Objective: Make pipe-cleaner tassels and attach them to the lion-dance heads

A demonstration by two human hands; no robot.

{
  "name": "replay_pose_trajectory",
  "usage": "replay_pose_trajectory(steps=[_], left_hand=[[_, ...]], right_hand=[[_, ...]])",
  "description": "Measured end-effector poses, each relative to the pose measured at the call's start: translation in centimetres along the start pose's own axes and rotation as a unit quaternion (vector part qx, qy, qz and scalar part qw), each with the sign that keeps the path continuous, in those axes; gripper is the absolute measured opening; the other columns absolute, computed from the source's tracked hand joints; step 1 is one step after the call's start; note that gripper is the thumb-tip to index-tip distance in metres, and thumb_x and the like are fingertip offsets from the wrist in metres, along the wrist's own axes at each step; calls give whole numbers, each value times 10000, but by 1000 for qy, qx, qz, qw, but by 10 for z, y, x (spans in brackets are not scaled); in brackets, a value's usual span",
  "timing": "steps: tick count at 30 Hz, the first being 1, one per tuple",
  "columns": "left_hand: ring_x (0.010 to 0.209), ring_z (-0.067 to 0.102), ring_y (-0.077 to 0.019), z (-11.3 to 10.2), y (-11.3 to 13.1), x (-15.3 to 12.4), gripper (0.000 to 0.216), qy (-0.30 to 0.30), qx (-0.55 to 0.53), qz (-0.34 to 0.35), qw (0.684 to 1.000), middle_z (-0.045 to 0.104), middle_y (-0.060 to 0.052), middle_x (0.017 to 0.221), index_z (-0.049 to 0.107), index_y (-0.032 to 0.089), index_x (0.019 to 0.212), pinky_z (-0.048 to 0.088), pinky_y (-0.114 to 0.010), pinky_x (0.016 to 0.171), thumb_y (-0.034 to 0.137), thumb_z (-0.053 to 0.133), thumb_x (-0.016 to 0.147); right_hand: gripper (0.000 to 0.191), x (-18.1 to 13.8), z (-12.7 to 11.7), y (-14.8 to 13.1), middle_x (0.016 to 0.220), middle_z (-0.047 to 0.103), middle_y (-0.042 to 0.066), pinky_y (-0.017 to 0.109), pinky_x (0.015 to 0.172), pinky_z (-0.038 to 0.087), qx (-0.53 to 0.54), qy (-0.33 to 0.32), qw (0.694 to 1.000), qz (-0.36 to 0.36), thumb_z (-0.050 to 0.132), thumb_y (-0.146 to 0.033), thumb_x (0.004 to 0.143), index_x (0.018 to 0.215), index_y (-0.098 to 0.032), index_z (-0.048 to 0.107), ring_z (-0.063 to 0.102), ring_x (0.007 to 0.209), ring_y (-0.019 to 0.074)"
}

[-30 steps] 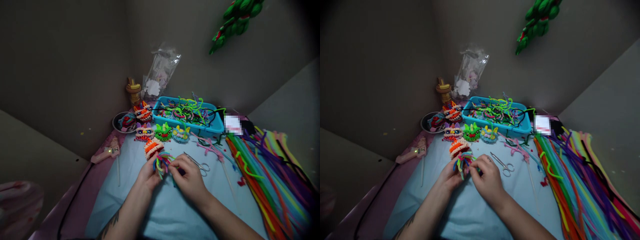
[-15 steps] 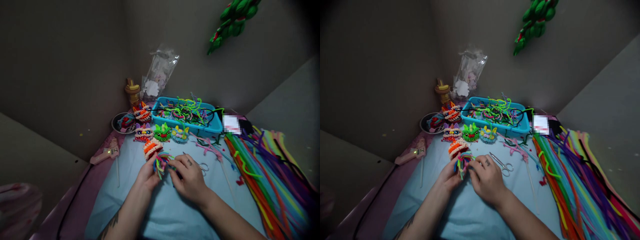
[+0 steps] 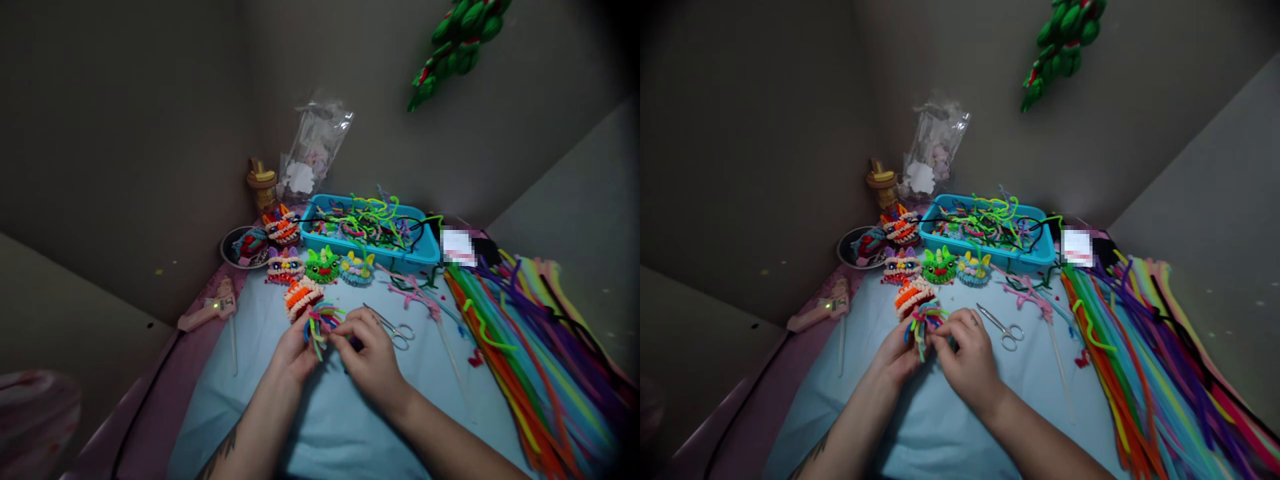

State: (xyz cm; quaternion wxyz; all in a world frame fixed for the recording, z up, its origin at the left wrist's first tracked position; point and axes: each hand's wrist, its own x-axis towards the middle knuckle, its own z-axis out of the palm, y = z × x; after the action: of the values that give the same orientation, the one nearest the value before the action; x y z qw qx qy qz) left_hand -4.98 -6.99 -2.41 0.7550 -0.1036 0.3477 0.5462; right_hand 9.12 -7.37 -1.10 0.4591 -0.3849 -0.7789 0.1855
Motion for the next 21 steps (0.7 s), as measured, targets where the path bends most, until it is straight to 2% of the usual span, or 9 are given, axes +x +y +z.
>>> replay_pose_trajectory(steps=[2, 5, 8, 13, 15, 17, 21], left_hand=[[449, 586, -100, 0, 0, 0, 352, -4, 4, -1, 1000, 640, -69, 586, 668, 47, 782, 488, -176, 448, 240, 427, 951], [441, 574, -98, 1, 1, 0, 330, -4, 9, -11, 1000, 629, -54, 562, 670, 58, 793, 475, -175, 446, 252, 449, 943], [442, 578, -84, 1, 1, 0, 362, -3, 4, -21, 1000, 637, -42, 561, 659, 78, 761, 465, -155, 435, 261, 417, 958], [494, 625, -116, 2, -1, -1, 326, -28, -1, -13, 1000, 665, -61, 608, 667, 82, 795, 512, -186, 488, 223, 418, 951], [522, 640, -125, 2, -2, -1, 297, -21, -5, -5, 1000, 675, -62, 627, 670, 85, 837, 528, -197, 524, 199, 418, 946], [529, 640, -123, 2, -2, -1, 297, -19, -3, -2, 1000, 677, -56, 627, 669, 86, 860, 533, -197, 539, 190, 406, 949], [519, 629, -118, -1, 0, 1, 267, -41, 13, -15, 999, 670, -49, 622, 667, 80, 880, 516, -188, 530, 225, 452, 938]], right_hand=[[85, -2, -1, -1, 808, 546, 39, 335, 698, 455, -18, -3, 1000, -15, 580, -132, 818, 826, -196, 635, 533, 793, 189], [196, -7, -1, -3, 957, 533, 80, 396, 794, 467, -44, -14, 995, -88, 595, -149, 799, 987, -195, 629, 519, 906, 225], [200, -10, 1, -4, 1028, 530, 91, 428, 856, 461, -70, -9, 990, -126, 605, -140, 796, 984, -205, 632, 497, 973, 241], [150, -3, 3, -4, 1025, 549, 83, 426, 845, 460, -63, 13, 995, -77, 542, -110, 813, 827, -211, 651, 507, 978, 240], [141, -1, 2, -4, 1005, 538, 82, 416, 810, 467, -51, 18, 997, -49, 525, -125, 819, 806, -208, 639, 510, 968, 239], [133, -2, 0, -4, 1033, 528, 87, 423, 820, 463, -58, 23, 997, -52, 525, -130, 825, 834, -210, 631, 503, 985, 241], [148, -11, -2, -3, 1075, 530, 90, 422, 856, 454, -87, 10, 982, -167, 596, -161, 810, 945, -217, 621, 489, 999, 241]])
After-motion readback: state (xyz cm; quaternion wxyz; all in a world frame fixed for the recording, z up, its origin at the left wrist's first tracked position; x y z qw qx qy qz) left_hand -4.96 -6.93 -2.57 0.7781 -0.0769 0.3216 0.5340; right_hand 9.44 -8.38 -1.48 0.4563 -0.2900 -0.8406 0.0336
